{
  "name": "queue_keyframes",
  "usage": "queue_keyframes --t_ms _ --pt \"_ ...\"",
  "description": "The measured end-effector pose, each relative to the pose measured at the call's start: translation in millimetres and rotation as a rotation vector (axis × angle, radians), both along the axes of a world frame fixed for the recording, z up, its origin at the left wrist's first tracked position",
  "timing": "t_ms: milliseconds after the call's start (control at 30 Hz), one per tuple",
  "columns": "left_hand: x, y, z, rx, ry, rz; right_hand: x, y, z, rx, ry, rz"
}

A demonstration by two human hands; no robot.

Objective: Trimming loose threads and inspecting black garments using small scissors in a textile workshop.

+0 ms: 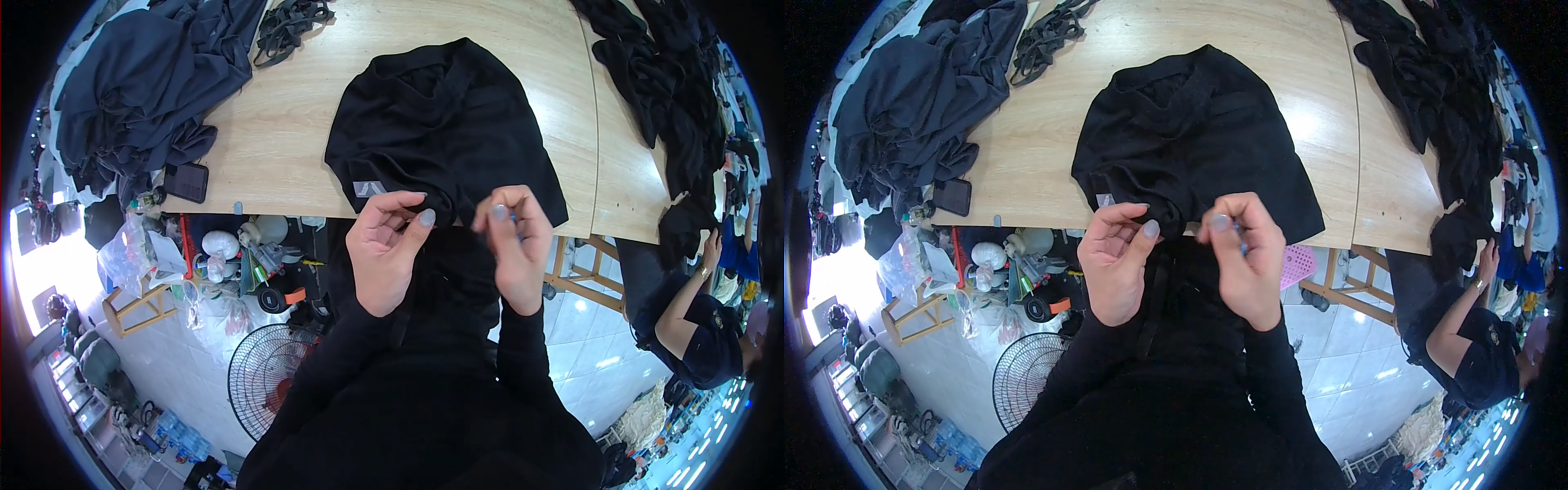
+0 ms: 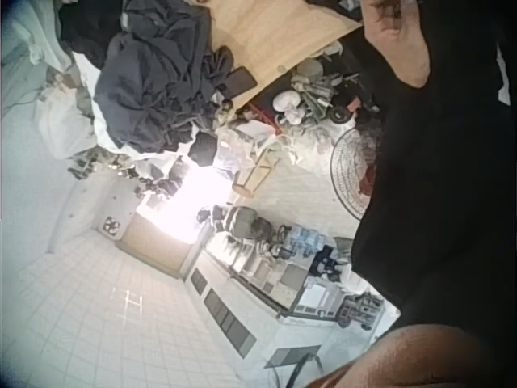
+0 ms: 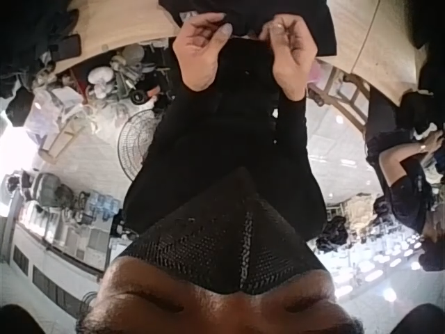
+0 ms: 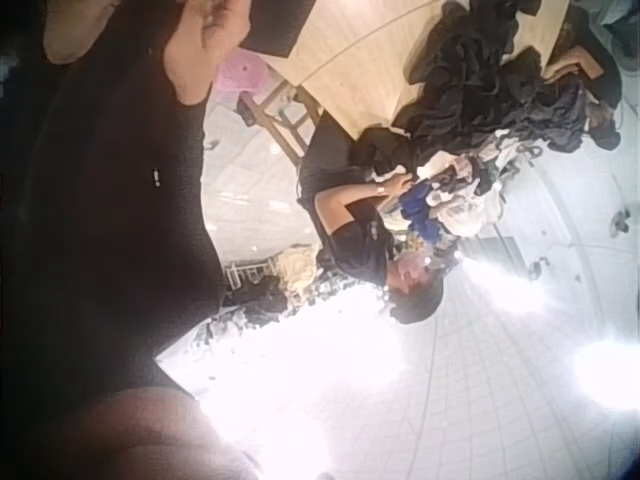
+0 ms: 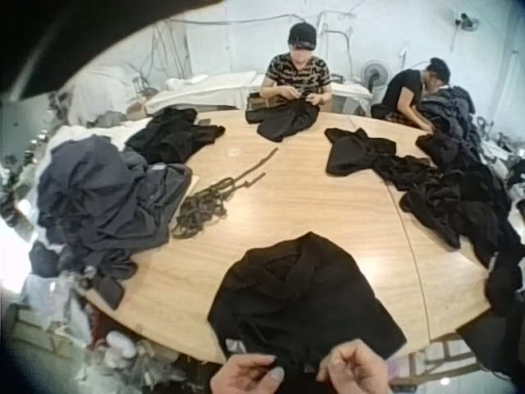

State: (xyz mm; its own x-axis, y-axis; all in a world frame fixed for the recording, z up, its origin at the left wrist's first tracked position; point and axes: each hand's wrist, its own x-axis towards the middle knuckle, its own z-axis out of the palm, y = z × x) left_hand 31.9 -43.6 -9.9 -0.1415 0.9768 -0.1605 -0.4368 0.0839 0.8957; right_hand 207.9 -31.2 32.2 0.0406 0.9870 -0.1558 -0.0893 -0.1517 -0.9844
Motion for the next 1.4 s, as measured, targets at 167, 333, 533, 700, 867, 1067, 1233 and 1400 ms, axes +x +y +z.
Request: queue_keyframes --t_ms 167,333,533,700,867,1067,1233,1400 --pt "-1 6 9 -0.175 -0.180 -0.127 -1 6 -11 0.171 -0.243 -0.009" --pt "4 3 0 -0.213 -0.274 -0.124 -9 8 -21 0.211 -0.266 0.005" --pt "4 2 2 -0.248 -0.309 -0.188 -8 7 -21 0.249 -0.426 0.080" --pt "5 2 2 -0.199 -0.295 -0.158 -8 6 -19 0.244 -0.426 0.048" --pt "8 -1 2 -0.097 -0.236 -0.070 -10 -3 -24 0.116 -0.409 0.037" --pt "3 0 11 -0.047 -0.121 -0.050 6 -20 -1 0.018 -0.245 0.100" --pt "2 2 15 -0.044 -0.159 -0.071 0 -21 3 0.129 -0.386 0.137" --pt "0 1 14 -0.032 -0.162 -0.071 -1 -18 -1 0.120 -0.360 0.101"
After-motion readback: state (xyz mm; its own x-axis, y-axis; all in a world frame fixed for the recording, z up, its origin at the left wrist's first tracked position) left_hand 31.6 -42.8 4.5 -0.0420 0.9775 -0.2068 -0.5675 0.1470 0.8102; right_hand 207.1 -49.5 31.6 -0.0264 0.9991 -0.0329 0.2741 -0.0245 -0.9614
